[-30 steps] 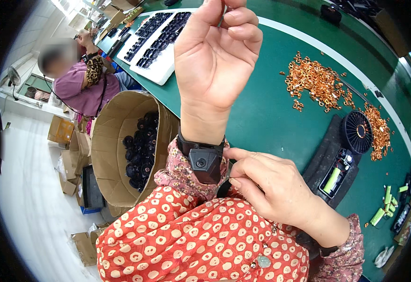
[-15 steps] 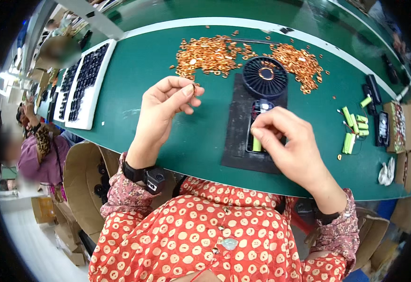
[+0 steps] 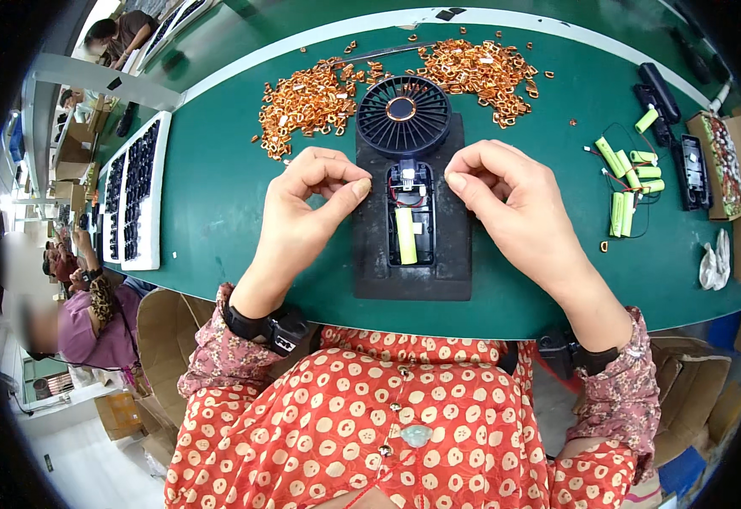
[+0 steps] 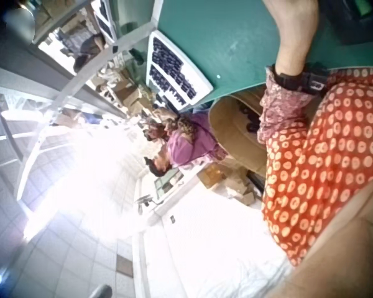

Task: Assembling the internal battery and circuit components of a portable electric fan.

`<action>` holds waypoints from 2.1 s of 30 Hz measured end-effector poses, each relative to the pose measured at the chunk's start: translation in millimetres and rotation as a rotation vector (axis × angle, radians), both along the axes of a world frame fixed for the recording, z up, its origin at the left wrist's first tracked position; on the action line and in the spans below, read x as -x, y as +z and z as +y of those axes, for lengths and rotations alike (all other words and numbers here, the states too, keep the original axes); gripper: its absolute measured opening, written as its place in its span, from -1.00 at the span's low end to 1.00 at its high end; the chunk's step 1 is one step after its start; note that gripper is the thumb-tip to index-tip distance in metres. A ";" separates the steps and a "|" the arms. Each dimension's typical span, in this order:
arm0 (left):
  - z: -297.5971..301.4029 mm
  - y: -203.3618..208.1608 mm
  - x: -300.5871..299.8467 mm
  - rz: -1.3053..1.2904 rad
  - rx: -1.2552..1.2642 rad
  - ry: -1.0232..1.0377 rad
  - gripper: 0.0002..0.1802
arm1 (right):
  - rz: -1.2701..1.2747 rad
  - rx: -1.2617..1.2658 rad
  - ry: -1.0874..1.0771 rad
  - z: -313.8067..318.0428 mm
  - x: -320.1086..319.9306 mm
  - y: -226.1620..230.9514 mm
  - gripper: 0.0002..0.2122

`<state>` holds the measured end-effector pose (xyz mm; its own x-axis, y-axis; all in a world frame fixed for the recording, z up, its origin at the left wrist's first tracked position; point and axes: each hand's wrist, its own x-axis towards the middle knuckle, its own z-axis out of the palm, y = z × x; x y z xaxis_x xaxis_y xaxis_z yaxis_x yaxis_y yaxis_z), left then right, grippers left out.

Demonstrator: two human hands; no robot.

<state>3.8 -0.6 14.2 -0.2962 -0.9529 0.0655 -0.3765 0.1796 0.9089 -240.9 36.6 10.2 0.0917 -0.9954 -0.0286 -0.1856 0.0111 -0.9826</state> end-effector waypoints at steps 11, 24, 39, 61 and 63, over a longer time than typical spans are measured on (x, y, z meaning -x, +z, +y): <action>4.5 -3.7 12.8 -0.101 0.051 0.009 -0.91 | 0.091 0.128 0.008 -5.7 -2.7 -14.3 -0.94; 6.8 -15.1 20.9 -0.061 0.170 0.066 -0.89 | 0.084 0.137 0.011 -4.6 -2.3 -15.3 -0.93; 6.3 -26.1 24.7 -0.084 0.356 0.077 -0.80 | 0.134 0.210 -0.118 0.6 -17.3 -16.4 -0.92; 5.7 -27.2 23.4 -0.048 0.353 0.080 -0.81 | 0.263 0.261 -0.211 0.8 -30.6 -20.2 -0.89; 5.7 -25.3 24.3 -0.047 0.338 0.087 -0.84 | 0.250 0.220 -0.164 0.1 -29.1 -18.6 -0.87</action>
<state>-20.4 5.1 -11.0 -0.2248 -0.9014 0.3702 -0.4436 0.4329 0.7848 -211.7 36.6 -8.5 -0.0520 -0.9811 0.1863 -0.4333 -0.1459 -0.8894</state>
